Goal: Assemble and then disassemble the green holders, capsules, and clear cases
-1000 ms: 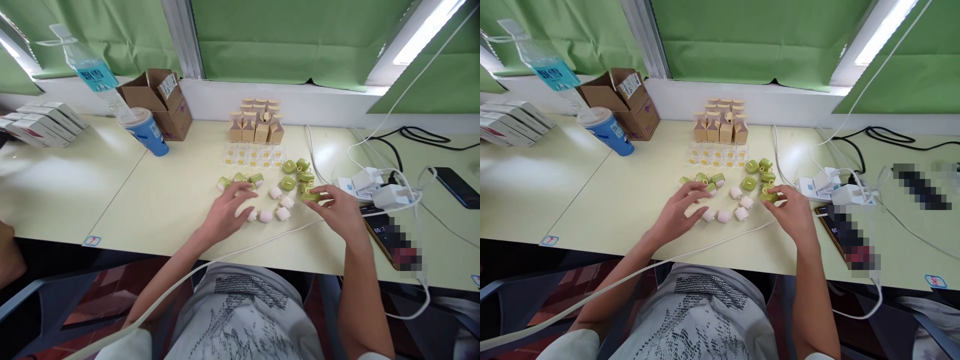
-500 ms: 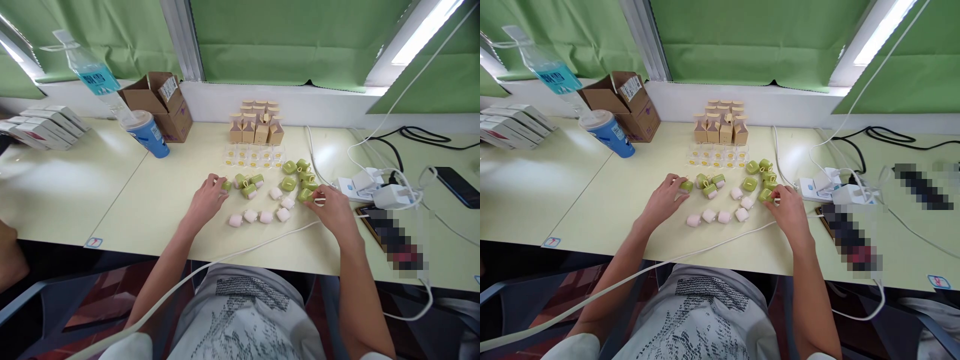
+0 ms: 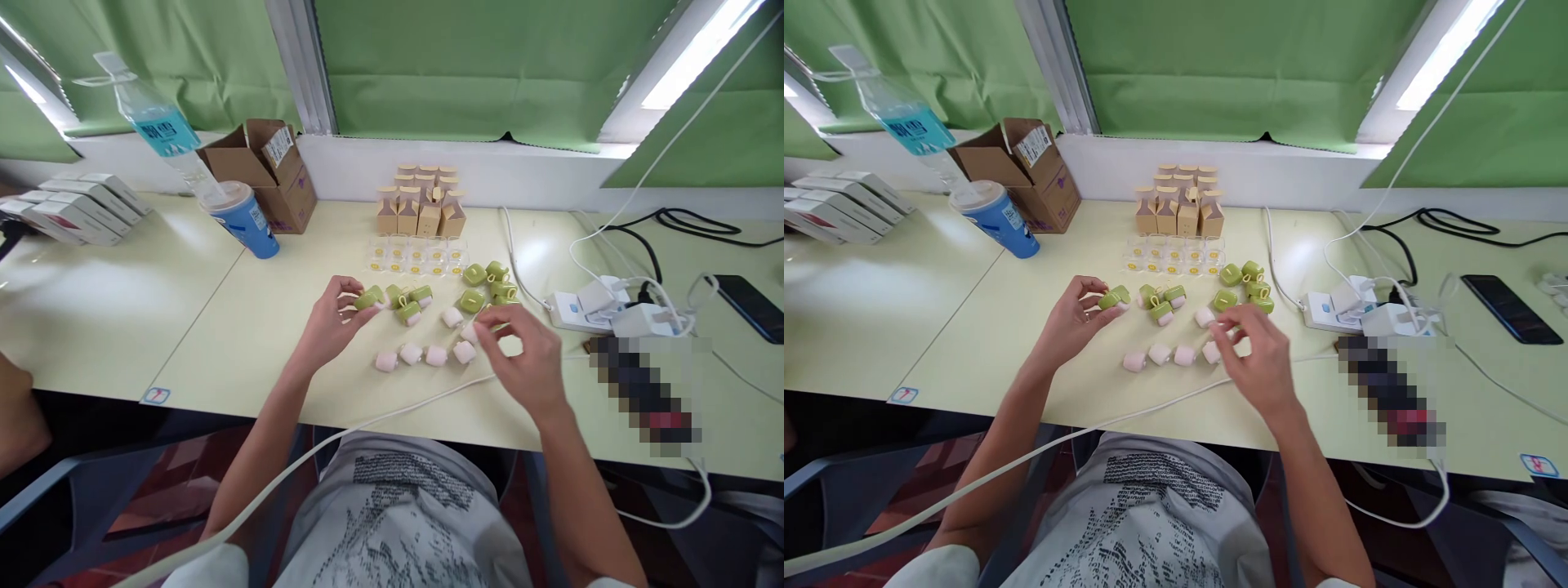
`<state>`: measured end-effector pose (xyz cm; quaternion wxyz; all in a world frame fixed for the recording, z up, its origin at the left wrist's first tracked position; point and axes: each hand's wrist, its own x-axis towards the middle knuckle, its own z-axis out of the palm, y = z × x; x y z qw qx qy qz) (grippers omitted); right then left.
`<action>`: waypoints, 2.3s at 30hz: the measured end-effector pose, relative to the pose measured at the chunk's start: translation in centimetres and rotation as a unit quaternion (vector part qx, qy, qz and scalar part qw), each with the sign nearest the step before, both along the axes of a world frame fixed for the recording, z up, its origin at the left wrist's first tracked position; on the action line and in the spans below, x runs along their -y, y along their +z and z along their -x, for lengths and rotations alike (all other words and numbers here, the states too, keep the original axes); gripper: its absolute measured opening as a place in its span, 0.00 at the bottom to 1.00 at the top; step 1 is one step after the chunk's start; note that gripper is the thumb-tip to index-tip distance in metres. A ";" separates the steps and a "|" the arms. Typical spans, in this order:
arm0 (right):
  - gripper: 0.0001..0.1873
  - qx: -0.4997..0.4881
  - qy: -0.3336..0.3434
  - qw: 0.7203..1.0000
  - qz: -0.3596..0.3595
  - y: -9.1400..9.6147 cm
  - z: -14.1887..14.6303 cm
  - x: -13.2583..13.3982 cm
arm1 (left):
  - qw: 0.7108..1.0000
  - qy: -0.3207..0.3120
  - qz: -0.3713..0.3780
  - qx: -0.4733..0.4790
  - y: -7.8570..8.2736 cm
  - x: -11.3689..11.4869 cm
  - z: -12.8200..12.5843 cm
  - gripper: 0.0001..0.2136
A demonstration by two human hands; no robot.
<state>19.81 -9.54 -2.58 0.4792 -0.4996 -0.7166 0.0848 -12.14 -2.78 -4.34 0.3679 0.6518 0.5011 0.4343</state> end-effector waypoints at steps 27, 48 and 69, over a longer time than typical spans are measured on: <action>0.42 0.119 0.045 0.979 -0.159 -4.0 6.4 0.6 | 0.991 -0.040 -0.123 -0.027 -0.3 5.4 -6.9 0.15; 0.15 -0.123 0.062 0.991 0.002 -3.2 5.7 0.3 | 0.989 -0.138 0.027 0.032 0.1 2.9 -4.8 0.20; 0.18 0.078 0.010 0.996 0.050 -2.1 -1.6 -1.3 | 0.888 -0.096 -0.025 -0.449 0.4 0.9 -1.2 0.24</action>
